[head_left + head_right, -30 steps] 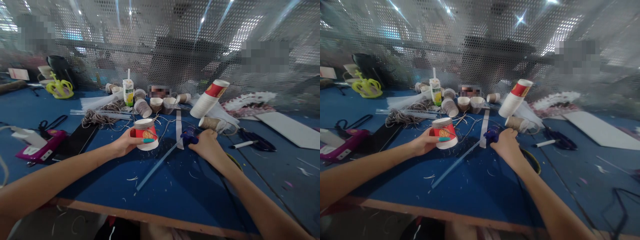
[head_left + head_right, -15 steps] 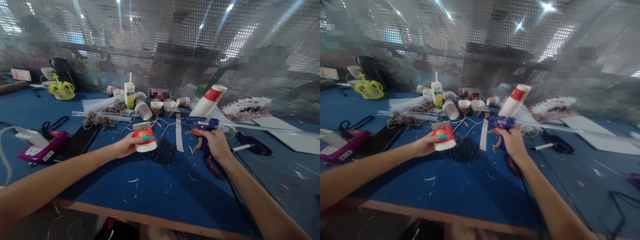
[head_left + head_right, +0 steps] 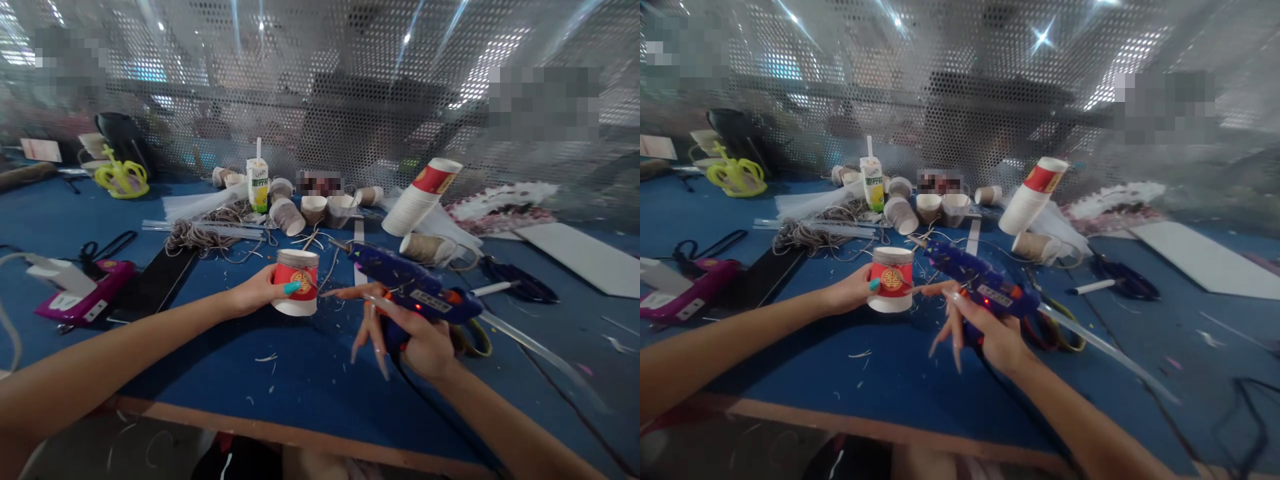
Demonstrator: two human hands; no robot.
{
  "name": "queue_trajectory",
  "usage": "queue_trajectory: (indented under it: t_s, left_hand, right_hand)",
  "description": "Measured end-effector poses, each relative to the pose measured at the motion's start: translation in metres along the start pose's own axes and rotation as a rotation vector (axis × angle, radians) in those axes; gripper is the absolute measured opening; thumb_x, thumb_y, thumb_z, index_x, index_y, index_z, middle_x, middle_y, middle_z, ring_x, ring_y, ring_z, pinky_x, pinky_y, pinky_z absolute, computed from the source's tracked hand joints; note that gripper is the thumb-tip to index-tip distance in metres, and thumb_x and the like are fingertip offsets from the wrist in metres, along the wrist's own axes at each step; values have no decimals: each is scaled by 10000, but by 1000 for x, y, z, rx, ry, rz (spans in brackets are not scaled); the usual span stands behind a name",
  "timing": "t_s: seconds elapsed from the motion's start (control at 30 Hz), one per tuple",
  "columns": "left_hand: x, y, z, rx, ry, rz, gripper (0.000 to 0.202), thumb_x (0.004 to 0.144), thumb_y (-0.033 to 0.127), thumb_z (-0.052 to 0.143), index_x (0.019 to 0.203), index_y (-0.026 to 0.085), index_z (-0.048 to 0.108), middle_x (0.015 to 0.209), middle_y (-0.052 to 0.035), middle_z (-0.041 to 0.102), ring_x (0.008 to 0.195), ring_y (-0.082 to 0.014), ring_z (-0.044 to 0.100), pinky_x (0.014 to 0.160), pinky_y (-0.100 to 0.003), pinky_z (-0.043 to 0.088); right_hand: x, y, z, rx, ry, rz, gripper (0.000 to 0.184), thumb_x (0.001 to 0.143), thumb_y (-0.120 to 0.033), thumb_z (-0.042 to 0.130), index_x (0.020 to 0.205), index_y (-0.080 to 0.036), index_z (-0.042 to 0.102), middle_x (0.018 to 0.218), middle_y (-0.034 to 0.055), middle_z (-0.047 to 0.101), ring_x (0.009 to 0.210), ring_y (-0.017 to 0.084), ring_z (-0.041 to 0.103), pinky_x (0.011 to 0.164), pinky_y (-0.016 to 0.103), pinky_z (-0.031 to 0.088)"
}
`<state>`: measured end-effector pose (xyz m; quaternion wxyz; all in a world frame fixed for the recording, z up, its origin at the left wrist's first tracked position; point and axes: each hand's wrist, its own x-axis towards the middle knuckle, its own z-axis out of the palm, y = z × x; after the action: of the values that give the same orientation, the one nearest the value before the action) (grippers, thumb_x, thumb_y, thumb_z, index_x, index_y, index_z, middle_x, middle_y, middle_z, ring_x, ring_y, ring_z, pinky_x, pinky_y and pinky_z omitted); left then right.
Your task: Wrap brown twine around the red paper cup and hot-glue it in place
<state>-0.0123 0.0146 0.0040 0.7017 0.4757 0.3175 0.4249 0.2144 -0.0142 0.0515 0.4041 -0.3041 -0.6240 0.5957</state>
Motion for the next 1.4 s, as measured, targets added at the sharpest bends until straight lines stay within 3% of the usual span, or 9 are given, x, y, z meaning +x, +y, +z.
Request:
queue_trajectory:
  t_s: [0.1,0.37,0.47,0.73,0.97,1.1,1.2,1.3,1.4]
  left_hand:
    - [1,-3,1,79,-28,32,793,441,589,833,1044,111,640,1007,-149,711,902,-260,666,837,-376,482]
    - [0,-1,6,142,-6,21,711,491,581,819,1019,131,666,952,-109,720,840,-220,667,782,-324,499]
    - [-1,1,8,117,-8,37,769,442,599,828,1037,141,660,980,-111,718,876,-228,664,809,-328,495]
    - [-1,-2,4,87,0,-16,895,384,640,821,1092,129,624,1028,-142,706,955,-278,655,852,-382,480]
    - [-4,1,3,25,-60,-4,796,477,583,823,1105,139,617,1037,-142,704,927,-268,664,846,-393,483]
    - [-6,3,3,-17,-26,-38,750,460,564,840,1032,124,634,953,-119,718,852,-235,669,824,-374,488]
    - [-5,1,0,-35,-45,-40,722,462,543,851,1012,125,641,941,-114,722,844,-228,670,822,-366,487]
    - [-4,-1,-3,-35,-92,-21,690,507,534,838,1033,131,644,977,-128,722,879,-242,673,827,-368,483]
    - [-3,-2,-4,-44,-119,0,656,554,532,819,1049,137,647,1017,-141,720,931,-261,670,854,-378,475]
  right_hand:
    - [-2,7,1,-122,-100,46,397,853,-494,569,628,-180,661,462,2,599,512,171,644,742,375,598]
    - [-5,12,6,-202,-133,66,511,872,-555,508,518,-196,598,456,12,582,619,201,689,799,380,574]
    - [-5,12,7,-113,-103,80,476,842,-558,545,539,-199,622,422,5,562,545,193,661,769,383,579]
    - [0,12,5,66,-68,77,419,833,-480,521,966,-134,714,365,-41,479,342,143,484,594,385,579]
    - [1,5,7,163,-34,42,247,803,-399,563,698,-180,610,391,-32,531,279,104,402,449,315,534]
    - [3,1,7,210,67,-14,209,780,-358,572,648,-202,528,660,25,717,252,82,417,347,282,479]
    - [4,1,7,226,118,-22,154,764,-342,589,699,-205,564,838,29,747,264,66,434,357,282,490]
    - [2,5,6,188,100,8,172,775,-361,594,739,-195,622,642,9,694,278,84,434,392,295,509]
    - [-2,12,5,101,44,55,276,809,-394,569,835,-148,691,398,-29,530,298,124,454,431,310,524]
